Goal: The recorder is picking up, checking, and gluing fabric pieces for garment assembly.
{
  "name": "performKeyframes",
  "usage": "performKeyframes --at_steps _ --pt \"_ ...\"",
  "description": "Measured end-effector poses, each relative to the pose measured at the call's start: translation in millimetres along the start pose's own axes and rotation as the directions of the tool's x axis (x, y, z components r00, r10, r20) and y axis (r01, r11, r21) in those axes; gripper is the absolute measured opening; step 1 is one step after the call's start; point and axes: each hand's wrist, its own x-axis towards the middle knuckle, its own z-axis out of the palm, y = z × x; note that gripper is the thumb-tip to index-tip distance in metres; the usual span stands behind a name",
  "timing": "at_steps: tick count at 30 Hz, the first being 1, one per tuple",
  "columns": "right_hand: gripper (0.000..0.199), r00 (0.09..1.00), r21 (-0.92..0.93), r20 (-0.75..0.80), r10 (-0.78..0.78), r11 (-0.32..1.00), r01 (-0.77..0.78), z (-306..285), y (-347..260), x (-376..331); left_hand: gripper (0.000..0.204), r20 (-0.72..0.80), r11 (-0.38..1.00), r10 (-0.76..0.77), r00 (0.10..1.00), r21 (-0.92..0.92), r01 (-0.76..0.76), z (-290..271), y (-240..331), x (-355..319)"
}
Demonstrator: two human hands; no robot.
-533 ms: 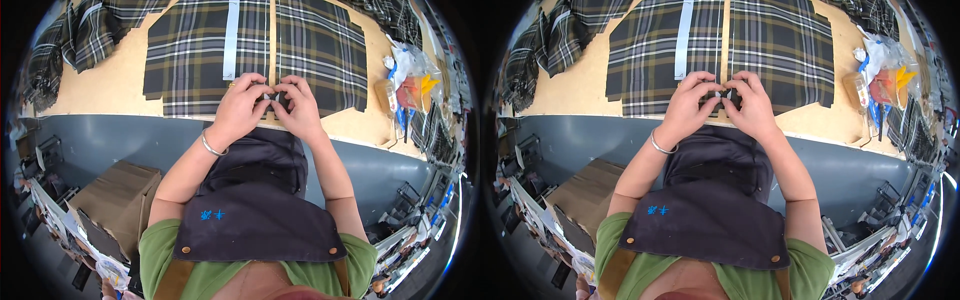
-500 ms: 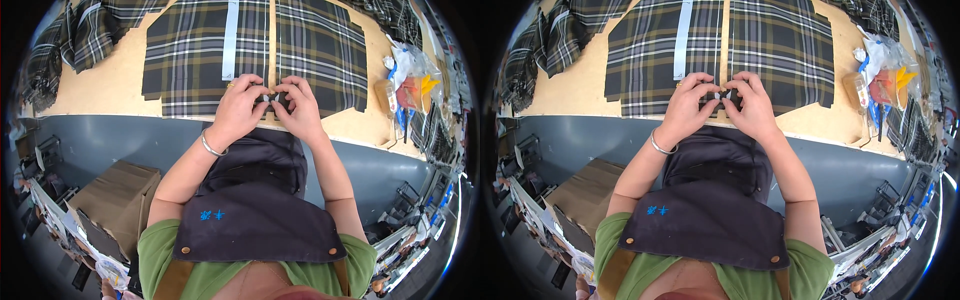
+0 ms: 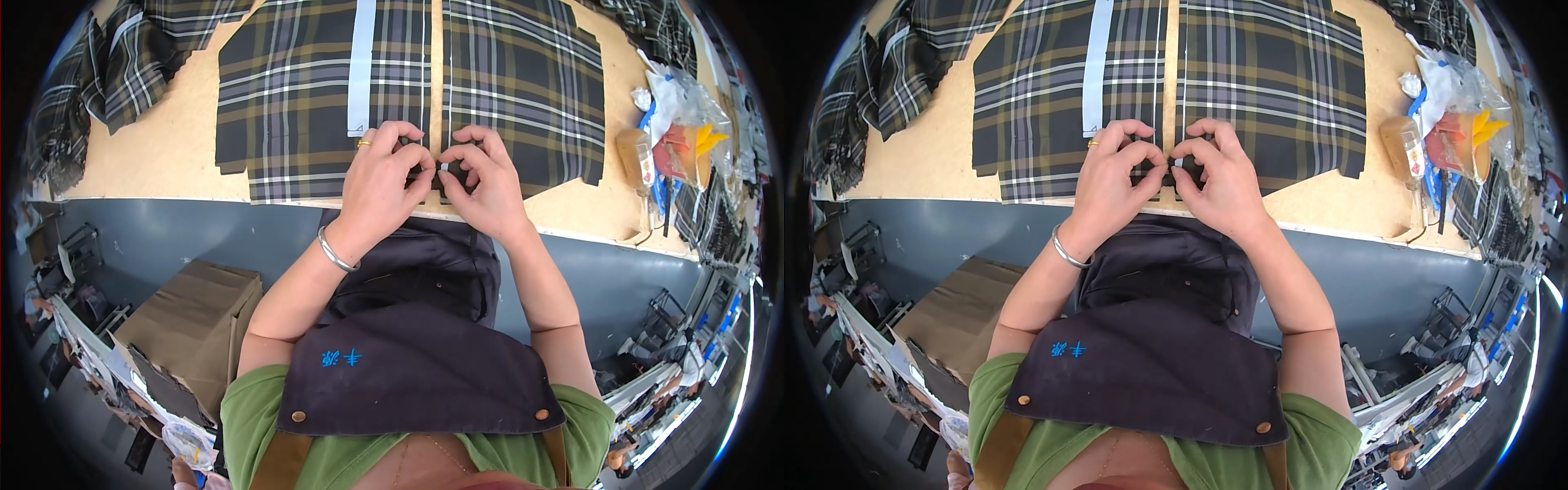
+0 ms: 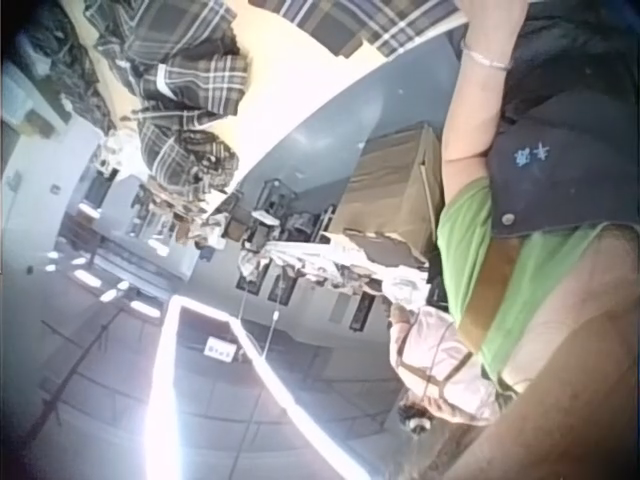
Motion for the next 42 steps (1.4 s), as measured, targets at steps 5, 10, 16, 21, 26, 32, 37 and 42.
performKeyframes --at_steps 5,10,16,21,26,32,37,42 --pt "0.020 0.996 0.007 0.006 -0.089 0.996 0.089 -2 7 -1 0.013 -0.005 0.999 -0.011 1.000 -0.042 0.011 -3 7 1" --pt "0.016 1.000 0.068 -0.017 -0.013 0.998 0.014 -2 -1 1 0.015 -0.005 0.999 0.040 0.999 0.007 -0.040 -1 0 1" --pt "0.013 0.992 0.033 0.017 -0.128 0.991 0.128 -3 10 1 0.015 -0.001 0.998 0.051 0.999 -0.036 -0.051 -4 -4 0" --pt "0.013 0.996 0.055 0.028 -0.082 0.995 0.080 -4 7 4 0.014 0.027 1.000 0.020 0.999 0.023 -0.020 -4 5 4" --pt "0.012 0.998 0.024 0.006 -0.061 0.998 0.061 -2 5 8 0.013 -0.017 0.998 0.033 0.999 0.044 -0.032 0 1 4" --pt "0.013 0.994 -0.021 0.021 -0.108 0.994 0.108 -1 12 6 0.015 -0.009 0.999 0.044 0.999 0.031 -0.044 -1 -2 4" --pt "0.015 0.981 -0.007 0.014 -0.195 0.981 0.195 0 20 3 0.017 0.077 0.993 0.097 0.992 0.055 -0.101 -7 2 5" --pt "0.017 0.993 0.063 0.031 -0.116 0.992 0.113 -6 13 4 0.015 0.076 0.998 0.049 0.996 0.041 -0.052 -7 5 7"
